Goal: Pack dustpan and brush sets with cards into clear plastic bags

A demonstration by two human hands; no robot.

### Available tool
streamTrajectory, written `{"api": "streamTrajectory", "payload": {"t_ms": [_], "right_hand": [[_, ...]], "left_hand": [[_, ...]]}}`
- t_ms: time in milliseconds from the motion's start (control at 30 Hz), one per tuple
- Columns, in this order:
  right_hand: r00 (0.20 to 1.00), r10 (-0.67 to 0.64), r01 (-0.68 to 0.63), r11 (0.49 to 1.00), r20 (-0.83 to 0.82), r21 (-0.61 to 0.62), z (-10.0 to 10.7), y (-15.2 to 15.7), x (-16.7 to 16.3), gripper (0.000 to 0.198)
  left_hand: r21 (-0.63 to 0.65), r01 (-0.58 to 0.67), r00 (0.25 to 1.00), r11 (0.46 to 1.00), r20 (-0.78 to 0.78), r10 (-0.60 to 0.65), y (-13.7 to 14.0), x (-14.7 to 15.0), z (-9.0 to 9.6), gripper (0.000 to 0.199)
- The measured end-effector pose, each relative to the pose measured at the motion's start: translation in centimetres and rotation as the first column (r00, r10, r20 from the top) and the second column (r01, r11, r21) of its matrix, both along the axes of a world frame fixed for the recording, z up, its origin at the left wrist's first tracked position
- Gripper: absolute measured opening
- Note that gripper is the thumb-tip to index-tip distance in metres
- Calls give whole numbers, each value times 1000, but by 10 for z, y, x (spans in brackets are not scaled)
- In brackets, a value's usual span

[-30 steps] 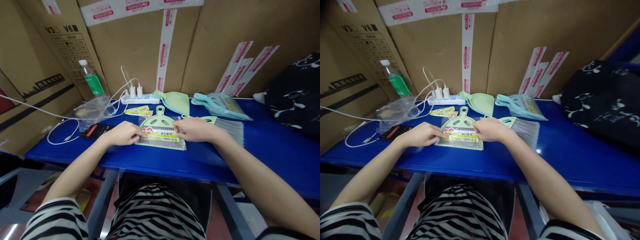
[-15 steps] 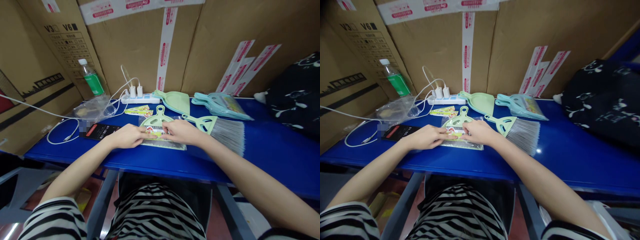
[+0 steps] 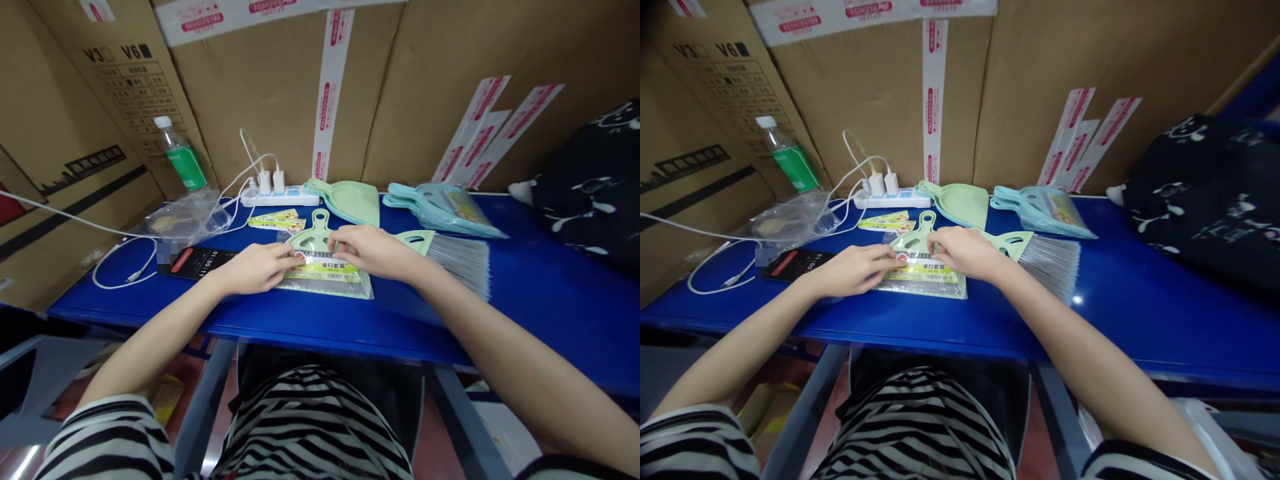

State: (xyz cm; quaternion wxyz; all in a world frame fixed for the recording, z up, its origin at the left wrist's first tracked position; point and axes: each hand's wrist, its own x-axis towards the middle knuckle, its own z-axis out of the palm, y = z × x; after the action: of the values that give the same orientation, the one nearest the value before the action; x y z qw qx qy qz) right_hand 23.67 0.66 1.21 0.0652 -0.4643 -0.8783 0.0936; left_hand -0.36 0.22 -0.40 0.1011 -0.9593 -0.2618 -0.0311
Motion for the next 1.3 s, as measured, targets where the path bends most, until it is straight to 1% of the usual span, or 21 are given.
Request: {"api": "streamTrajectory", "payload": {"t_ms": [100, 200, 267, 400, 567, 700, 767, 800, 867, 933, 967, 1033, 1100, 1133, 1200, 1300], "right_hand": [[998, 48, -48, 999, -34, 5, -7, 0, -5, 10], [998, 51, -50, 998, -26, 22, -12, 1, -8, 8], [998, 60, -60, 998, -21, 11, -13, 2, -7, 9], [996, 91, -91, 995, -10, -40, -10, 3, -4, 14], [998, 51, -49, 997, 40, -55, -6, 0, -5, 24], [995, 83, -74, 988, 61, -136, -1, 0, 0, 25], [995, 75, -63, 986, 72, -155, 4, 0, 6, 24], [995, 50, -36, 988, 88, -147, 7, 1, 9, 23], [987, -50, 64, 993, 151, -94, 12, 1, 16, 17], [957, -182, 195, 980, 225, -38, 15, 2, 20, 16], [938, -237, 255, 966, 254, -39, 16, 2, 21, 18], [917, -288, 327, 938, 275, -111, 16, 2, 21, 23], [932, -276, 330, 916, 235, -230, 15, 2, 19, 24], [943, -269, 317, 906, 196, -279, 14, 2, 18, 23], [956, -274, 293, 889, 104, -351, 12, 3, 15, 24], [944, -329, 290, 871, -32, -396, 9, 4, 13, 29]], "left_hand": [[1, -24, 999, 1000, -48, 24, -2, 4, -1, 41], [13, -35, 997, 999, -74, 36, -3, 5, -1, 40], [10, -38, 997, 999, -71, 39, -3, 4, 0, 40], [-26, -21, 998, 999, -52, 19, -3, 2, 1, 43], [-59, 12, 999, 998, -48, -15, -3, 1, 1, 47], [-68, 46, 999, 997, -11, -47, -2, 0, 1, 42], [-53, 49, 999, 997, 11, -49, -1, -1, 1, 36], [-34, 37, 999, 999, 19, -36, 0, -2, 1, 34], [37, -31, 999, 999, 22, 30, 2, -3, 1, 30], [116, -147, 989, 982, 10, 147, 4, -3, 1, 28], [144, -214, 976, 966, 2, 216, 4, -3, 2, 28], [164, -341, 937, 926, -22, 349, 5, -2, 2, 29], [141, -418, 901, 897, -60, 430, 4, 0, 2, 31], [123, -436, 891, 892, -83, 447, 3, 2, 3, 31], [89, -433, 889, 897, -123, 441, 1, 4, 4, 32], [69, -415, 894, 907, -155, 421, -2, 7, 5, 31]]}}
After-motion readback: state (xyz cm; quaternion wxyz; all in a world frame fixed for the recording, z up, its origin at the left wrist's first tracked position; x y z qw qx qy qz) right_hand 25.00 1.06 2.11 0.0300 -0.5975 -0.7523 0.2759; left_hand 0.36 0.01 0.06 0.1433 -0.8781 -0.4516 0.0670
